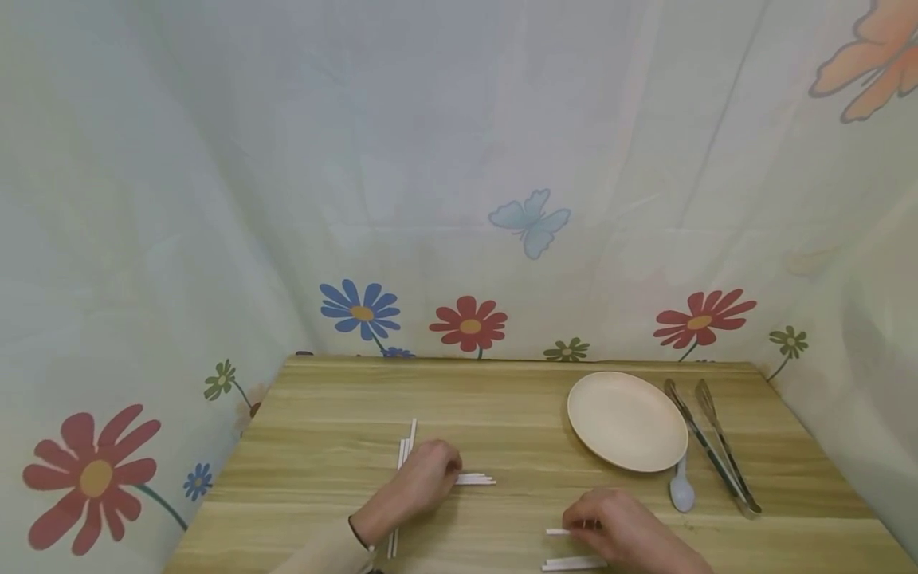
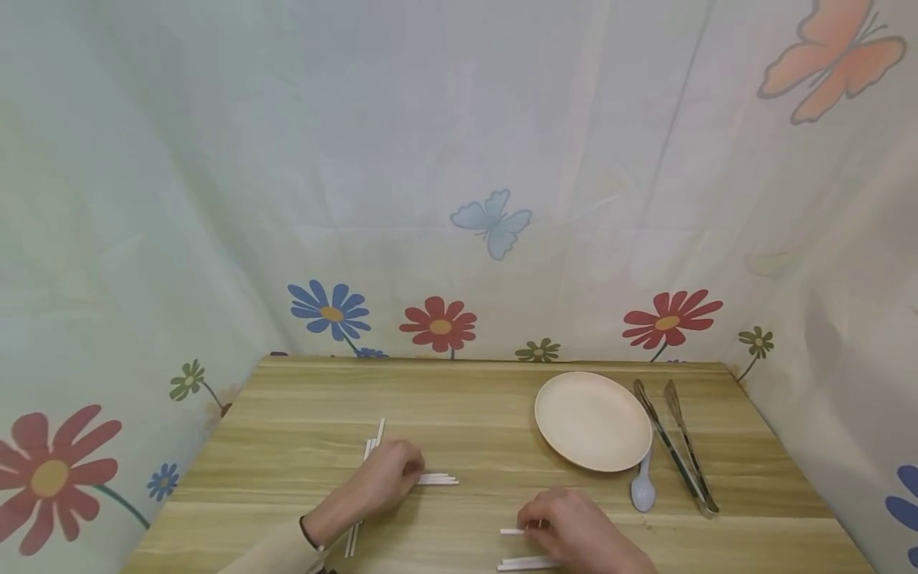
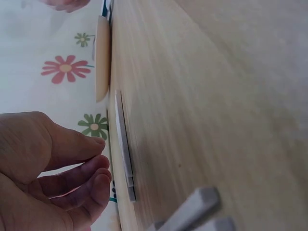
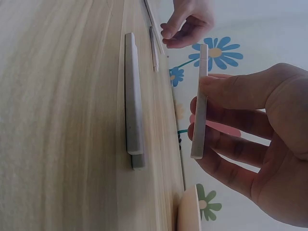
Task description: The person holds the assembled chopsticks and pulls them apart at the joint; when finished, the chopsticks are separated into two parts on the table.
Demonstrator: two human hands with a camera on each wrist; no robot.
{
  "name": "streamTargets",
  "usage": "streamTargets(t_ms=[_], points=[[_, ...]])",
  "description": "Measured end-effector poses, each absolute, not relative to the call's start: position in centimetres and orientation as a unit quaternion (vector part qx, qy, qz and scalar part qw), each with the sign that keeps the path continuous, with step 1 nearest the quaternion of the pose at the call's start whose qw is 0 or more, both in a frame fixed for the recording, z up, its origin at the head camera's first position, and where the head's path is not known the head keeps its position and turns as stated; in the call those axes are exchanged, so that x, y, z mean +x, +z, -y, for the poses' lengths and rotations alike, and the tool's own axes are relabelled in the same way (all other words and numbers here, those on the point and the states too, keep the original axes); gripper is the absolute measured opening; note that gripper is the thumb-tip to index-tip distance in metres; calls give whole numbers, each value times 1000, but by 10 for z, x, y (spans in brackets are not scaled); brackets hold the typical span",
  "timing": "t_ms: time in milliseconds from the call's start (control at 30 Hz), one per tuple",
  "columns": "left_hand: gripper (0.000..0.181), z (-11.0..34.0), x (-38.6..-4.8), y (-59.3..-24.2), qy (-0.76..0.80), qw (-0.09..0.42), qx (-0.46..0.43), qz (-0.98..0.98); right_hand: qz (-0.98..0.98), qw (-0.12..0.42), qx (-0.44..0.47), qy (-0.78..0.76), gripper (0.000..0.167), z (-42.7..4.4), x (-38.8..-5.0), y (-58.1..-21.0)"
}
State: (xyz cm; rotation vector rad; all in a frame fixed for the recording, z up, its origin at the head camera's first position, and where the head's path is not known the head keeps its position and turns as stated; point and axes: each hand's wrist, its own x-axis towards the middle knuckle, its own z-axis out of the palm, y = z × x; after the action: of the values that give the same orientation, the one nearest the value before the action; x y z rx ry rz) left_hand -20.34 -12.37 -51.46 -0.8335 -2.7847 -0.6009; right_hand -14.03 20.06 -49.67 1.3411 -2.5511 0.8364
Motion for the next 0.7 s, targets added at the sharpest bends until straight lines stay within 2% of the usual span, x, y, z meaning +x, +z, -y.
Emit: streamTargets(t_ms=[233, 400, 700], points=[[7, 134, -199, -516, -201, 105, -266, 937, 854, 32, 435, 285, 9, -204, -140, -495], [6, 142, -197, -517, -212, 116, -255, 936, 857, 31, 430, 283, 8, -203, -138, -496], [10, 152, -193, -517, -231, 78, -213, 946, 861, 41, 432, 266, 11, -200, -136, -497]])
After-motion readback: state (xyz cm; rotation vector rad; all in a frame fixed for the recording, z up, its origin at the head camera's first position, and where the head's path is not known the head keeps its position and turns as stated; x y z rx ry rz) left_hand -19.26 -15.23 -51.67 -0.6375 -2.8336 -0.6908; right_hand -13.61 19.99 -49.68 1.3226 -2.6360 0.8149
